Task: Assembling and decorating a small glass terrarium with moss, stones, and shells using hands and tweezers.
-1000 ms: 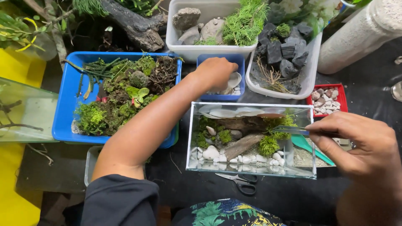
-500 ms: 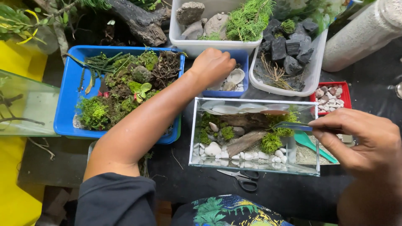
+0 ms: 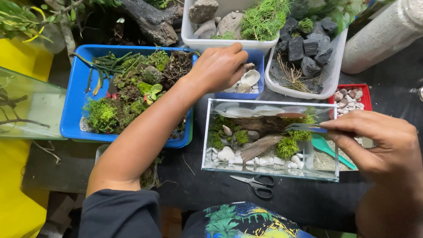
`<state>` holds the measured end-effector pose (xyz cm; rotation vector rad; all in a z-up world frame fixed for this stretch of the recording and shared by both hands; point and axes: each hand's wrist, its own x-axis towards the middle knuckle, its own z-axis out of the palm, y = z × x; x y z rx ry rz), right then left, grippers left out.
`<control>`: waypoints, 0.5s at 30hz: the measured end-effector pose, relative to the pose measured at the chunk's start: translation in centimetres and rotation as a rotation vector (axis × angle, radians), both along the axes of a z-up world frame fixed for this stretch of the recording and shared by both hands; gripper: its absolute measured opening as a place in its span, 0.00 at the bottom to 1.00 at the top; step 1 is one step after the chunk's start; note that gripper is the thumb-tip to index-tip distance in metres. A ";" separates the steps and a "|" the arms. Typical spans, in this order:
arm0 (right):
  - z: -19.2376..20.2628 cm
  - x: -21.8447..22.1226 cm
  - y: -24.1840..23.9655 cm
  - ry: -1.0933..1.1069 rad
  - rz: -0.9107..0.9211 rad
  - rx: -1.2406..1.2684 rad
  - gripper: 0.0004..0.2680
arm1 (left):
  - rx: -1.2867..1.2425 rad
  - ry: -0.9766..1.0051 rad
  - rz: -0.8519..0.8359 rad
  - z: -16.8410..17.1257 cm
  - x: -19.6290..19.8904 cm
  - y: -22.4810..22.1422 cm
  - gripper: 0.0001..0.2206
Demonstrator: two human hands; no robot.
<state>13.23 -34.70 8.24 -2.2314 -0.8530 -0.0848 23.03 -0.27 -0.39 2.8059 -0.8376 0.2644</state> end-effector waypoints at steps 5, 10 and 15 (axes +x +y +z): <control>-0.6 0.1 -0.5 0.013 -0.034 -0.007 0.04 | -0.224 0.156 0.077 2.1 -0.9 0.7 0.07; -0.7 0.0 -0.5 0.033 -0.091 0.033 0.04 | -0.577 0.247 -0.015 4.7 -2.8 0.7 0.10; -0.6 -0.2 -0.3 0.084 -0.161 0.092 0.03 | -0.800 0.520 -0.114 6.7 -4.7 0.3 0.15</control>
